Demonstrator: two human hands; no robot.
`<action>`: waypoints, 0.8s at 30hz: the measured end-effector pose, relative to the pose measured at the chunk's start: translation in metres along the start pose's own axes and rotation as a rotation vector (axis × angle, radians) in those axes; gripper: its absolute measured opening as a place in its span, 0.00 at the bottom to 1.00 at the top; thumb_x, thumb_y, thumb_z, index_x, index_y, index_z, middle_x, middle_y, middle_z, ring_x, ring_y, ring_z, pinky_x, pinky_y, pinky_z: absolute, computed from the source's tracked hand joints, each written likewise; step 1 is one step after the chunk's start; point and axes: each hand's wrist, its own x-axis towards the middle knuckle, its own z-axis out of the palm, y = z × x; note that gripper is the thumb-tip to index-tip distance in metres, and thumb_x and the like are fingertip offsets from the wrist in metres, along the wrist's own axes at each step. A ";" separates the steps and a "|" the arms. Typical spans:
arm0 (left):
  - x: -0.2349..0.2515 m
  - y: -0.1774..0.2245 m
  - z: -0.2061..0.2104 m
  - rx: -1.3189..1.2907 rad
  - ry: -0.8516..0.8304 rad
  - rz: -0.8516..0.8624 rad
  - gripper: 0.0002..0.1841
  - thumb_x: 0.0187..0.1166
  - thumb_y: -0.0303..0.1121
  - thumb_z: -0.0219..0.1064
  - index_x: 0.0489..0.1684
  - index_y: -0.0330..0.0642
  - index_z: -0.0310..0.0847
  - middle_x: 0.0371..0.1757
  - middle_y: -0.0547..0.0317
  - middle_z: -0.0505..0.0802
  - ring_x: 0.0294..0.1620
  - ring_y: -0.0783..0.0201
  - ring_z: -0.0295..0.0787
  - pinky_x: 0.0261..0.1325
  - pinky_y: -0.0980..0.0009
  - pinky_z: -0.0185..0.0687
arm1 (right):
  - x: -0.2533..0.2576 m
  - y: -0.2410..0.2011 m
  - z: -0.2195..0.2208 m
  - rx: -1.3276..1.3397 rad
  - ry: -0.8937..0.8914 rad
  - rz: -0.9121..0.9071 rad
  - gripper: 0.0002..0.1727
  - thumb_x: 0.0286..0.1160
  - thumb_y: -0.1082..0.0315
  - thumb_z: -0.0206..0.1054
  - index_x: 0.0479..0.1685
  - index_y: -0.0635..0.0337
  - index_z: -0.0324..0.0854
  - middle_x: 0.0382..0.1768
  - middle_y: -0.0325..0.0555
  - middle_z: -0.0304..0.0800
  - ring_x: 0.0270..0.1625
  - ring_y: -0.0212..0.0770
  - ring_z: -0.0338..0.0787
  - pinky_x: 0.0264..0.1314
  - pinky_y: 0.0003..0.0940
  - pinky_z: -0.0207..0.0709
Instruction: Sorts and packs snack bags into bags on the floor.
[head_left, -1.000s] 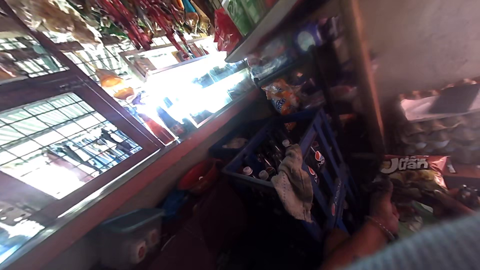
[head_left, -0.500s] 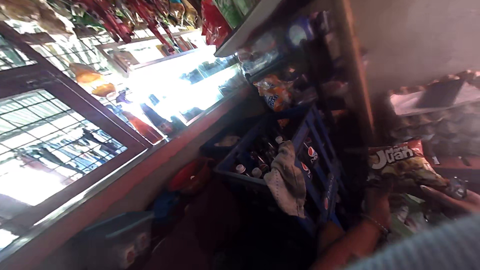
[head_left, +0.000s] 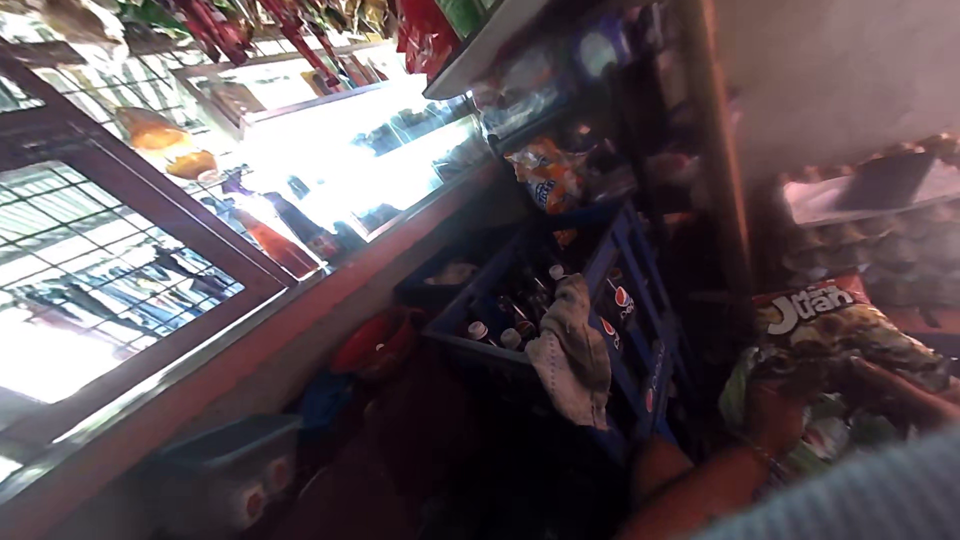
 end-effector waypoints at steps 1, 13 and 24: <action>0.002 -0.008 -0.002 -0.011 -0.024 0.025 0.11 0.84 0.22 0.62 0.55 0.21 0.83 0.48 0.52 0.92 0.45 0.75 0.87 0.56 0.75 0.85 | -0.011 -0.014 0.008 -0.012 0.035 0.030 0.10 0.75 0.89 0.58 0.39 0.64 0.73 0.21 0.29 0.83 0.21 0.18 0.83 0.29 0.14 0.81; 0.017 0.018 -0.012 -0.423 -0.084 -0.573 0.39 0.91 0.64 0.28 0.74 0.41 0.70 0.55 0.50 0.92 0.52 0.57 0.93 0.53 0.59 0.91 | 0.048 0.045 -0.049 -0.056 -0.148 -0.167 0.12 0.70 0.75 0.64 0.52 0.57 0.79 0.34 0.33 0.93 0.33 0.29 0.92 0.36 0.27 0.89; 0.017 -0.006 -0.013 -0.178 0.018 -0.258 0.34 0.74 0.21 0.71 0.82 0.42 0.62 0.63 0.54 0.86 0.59 0.65 0.86 0.61 0.64 0.86 | 0.065 0.067 -0.072 -0.252 -0.181 -0.150 0.10 0.70 0.76 0.73 0.49 0.60 0.83 0.35 0.38 0.93 0.36 0.30 0.92 0.42 0.29 0.89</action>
